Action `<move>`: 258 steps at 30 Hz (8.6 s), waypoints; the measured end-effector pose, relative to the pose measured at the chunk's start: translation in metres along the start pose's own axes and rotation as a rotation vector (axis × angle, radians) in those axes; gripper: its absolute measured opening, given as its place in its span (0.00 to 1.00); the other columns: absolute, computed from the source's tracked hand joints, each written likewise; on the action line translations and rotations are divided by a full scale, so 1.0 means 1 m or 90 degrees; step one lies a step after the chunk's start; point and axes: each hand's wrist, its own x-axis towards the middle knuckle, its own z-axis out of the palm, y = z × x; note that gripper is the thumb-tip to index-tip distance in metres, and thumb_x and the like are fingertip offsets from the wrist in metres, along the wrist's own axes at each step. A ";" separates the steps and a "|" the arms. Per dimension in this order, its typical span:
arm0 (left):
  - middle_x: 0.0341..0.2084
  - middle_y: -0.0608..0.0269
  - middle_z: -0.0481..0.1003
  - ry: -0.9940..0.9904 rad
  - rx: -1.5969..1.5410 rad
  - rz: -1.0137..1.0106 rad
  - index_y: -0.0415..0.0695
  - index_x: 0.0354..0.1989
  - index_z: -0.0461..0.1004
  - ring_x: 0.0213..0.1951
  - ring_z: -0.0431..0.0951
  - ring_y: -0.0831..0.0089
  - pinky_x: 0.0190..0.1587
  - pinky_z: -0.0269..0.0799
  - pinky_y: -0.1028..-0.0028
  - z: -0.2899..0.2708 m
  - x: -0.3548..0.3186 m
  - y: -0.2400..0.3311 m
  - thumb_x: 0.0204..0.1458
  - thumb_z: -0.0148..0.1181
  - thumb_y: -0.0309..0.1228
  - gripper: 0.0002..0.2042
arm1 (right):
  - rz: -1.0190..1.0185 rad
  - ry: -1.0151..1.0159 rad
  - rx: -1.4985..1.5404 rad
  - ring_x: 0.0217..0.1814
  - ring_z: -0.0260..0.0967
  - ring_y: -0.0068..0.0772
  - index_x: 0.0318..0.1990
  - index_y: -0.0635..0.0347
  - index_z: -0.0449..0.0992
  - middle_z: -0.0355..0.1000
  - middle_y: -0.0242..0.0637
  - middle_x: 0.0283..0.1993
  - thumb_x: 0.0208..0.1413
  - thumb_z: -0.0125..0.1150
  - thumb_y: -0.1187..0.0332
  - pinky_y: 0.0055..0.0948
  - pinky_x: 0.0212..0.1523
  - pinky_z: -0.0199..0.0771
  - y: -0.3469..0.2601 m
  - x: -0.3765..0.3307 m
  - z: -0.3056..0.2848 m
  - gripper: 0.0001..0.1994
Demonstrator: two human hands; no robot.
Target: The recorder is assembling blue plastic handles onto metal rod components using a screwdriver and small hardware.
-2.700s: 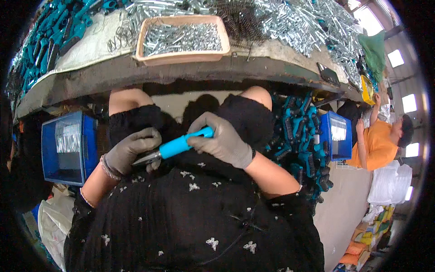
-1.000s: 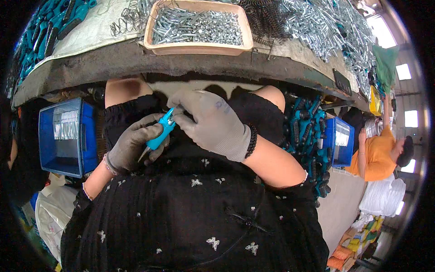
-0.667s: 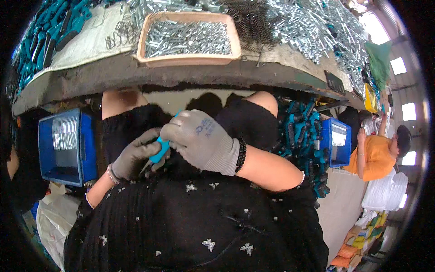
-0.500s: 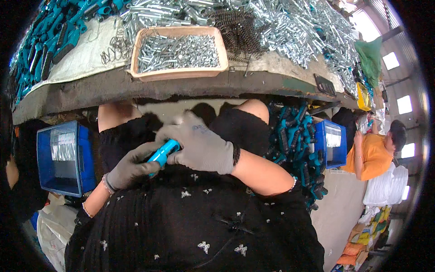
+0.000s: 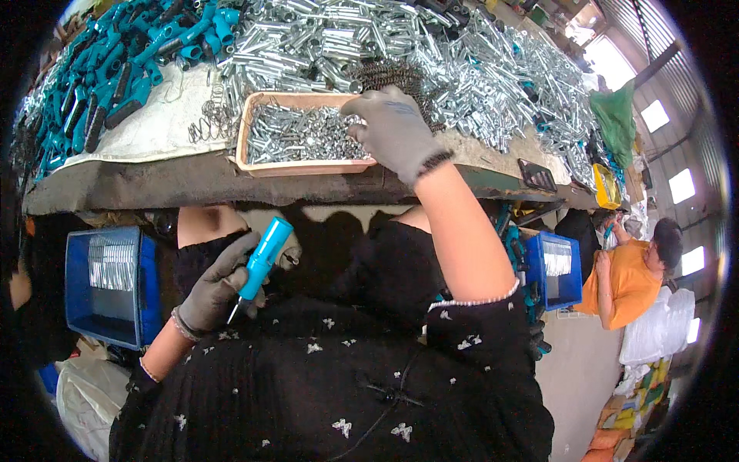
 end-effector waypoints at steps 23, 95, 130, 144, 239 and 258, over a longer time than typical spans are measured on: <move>0.40 0.59 0.73 0.022 -0.117 0.050 0.39 0.64 0.62 0.33 0.75 0.76 0.31 0.75 0.76 0.016 0.026 0.027 0.69 0.41 0.43 0.23 | 0.163 -0.018 0.242 0.43 0.78 0.41 0.43 0.62 0.80 0.79 0.46 0.39 0.58 0.61 0.69 0.35 0.45 0.74 -0.021 -0.011 0.016 0.09; 0.30 0.66 0.69 -0.019 -0.359 0.044 0.47 0.65 0.61 0.23 0.66 0.77 0.24 0.63 0.77 -0.002 0.020 -0.003 0.60 0.46 0.63 0.35 | 0.263 0.023 0.528 0.37 0.75 0.25 0.41 0.66 0.78 0.78 0.35 0.34 0.58 0.59 0.69 0.28 0.41 0.73 -0.081 -0.040 0.003 0.09; 0.18 0.60 0.71 -0.001 -0.204 0.094 0.44 0.45 0.68 0.13 0.67 0.75 0.17 0.63 0.78 0.024 0.007 -0.014 0.60 0.42 0.66 0.32 | 0.233 -0.123 0.926 0.39 0.71 0.21 0.37 0.65 0.78 0.76 0.33 0.36 0.53 0.71 0.70 0.25 0.42 0.72 -0.160 -0.110 0.028 0.09; 0.17 0.59 0.72 -0.099 -0.082 0.125 0.43 0.55 0.66 0.14 0.68 0.75 0.17 0.62 0.78 0.023 0.006 -0.004 0.59 0.39 0.68 0.37 | 0.086 -0.031 0.683 0.39 0.73 0.36 0.40 0.61 0.77 0.75 0.40 0.37 0.57 0.64 0.71 0.33 0.43 0.72 -0.157 -0.118 0.029 0.06; 0.20 0.72 0.66 0.054 0.120 0.067 0.42 0.55 0.66 0.17 0.63 0.84 0.20 0.56 0.81 0.042 0.064 0.004 0.65 0.50 0.51 0.24 | 0.195 0.155 -0.042 0.51 0.69 0.50 0.41 0.54 0.81 0.73 0.46 0.44 0.55 0.63 0.67 0.48 0.54 0.68 0.060 -0.083 0.008 0.07; 0.36 0.42 0.77 0.227 0.730 0.312 0.44 0.58 0.70 0.38 0.79 0.45 0.39 0.74 0.57 -0.029 -0.025 0.017 0.54 0.65 0.47 0.28 | -0.024 -0.217 0.395 0.44 0.74 0.52 0.45 0.61 0.78 0.75 0.50 0.39 0.58 0.60 0.70 0.43 0.44 0.73 -0.168 -0.034 -0.008 0.09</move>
